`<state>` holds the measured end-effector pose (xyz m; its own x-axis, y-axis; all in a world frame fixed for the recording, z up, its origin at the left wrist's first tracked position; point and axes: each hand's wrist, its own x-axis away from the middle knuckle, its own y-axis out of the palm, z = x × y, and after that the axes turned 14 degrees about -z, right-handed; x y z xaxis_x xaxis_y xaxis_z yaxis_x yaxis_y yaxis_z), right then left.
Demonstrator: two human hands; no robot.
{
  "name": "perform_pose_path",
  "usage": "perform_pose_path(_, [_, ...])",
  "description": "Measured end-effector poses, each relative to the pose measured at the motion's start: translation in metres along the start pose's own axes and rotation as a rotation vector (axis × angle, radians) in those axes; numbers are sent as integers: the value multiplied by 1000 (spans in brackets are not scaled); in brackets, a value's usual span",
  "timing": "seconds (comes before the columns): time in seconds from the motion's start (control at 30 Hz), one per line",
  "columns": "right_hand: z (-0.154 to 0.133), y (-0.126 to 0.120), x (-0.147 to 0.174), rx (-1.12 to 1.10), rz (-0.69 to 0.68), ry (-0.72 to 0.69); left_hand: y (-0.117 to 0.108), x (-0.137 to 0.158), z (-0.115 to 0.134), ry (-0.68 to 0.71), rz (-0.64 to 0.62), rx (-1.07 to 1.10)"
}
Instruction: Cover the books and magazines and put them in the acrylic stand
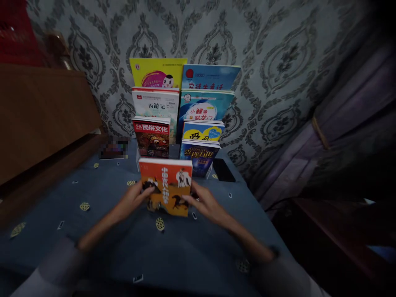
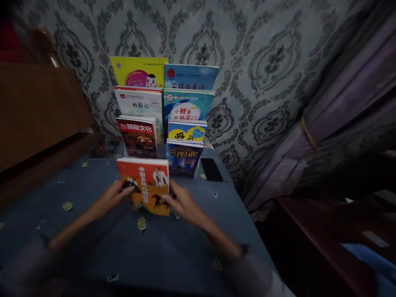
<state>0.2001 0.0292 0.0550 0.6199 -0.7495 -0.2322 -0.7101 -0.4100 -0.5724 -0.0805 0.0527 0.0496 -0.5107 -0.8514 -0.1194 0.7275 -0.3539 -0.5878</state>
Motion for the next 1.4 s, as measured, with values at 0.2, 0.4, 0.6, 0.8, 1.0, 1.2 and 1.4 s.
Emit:
perform_pose_path(0.2, [-31,-52,-87,241,168,-204,-82,-54,37,203,308,-302])
perform_pose_path(0.4, [-41,-57,-112,431,327,-284,-110,-66,51,369,501,-500])
perform_pose_path(0.6, [-10,-46,-116,437,269,-245,-92,-72,16,325,446,-491])
perform_pose_path(0.8, [15,-44,-129,451,249,-232,-86,-82,-7,276,449,-467])
perform_pose_path(1.0, [32,-38,-132,430,191,-195,-75,-87,-33,241,414,-422])
perform_pose_path(1.2, [43,-34,-137,406,163,-207,-71,-91,-50,213,403,-389])
perform_pose_path(1.4, [52,-30,-145,350,147,-179,-74,-94,-62,163,399,-394])
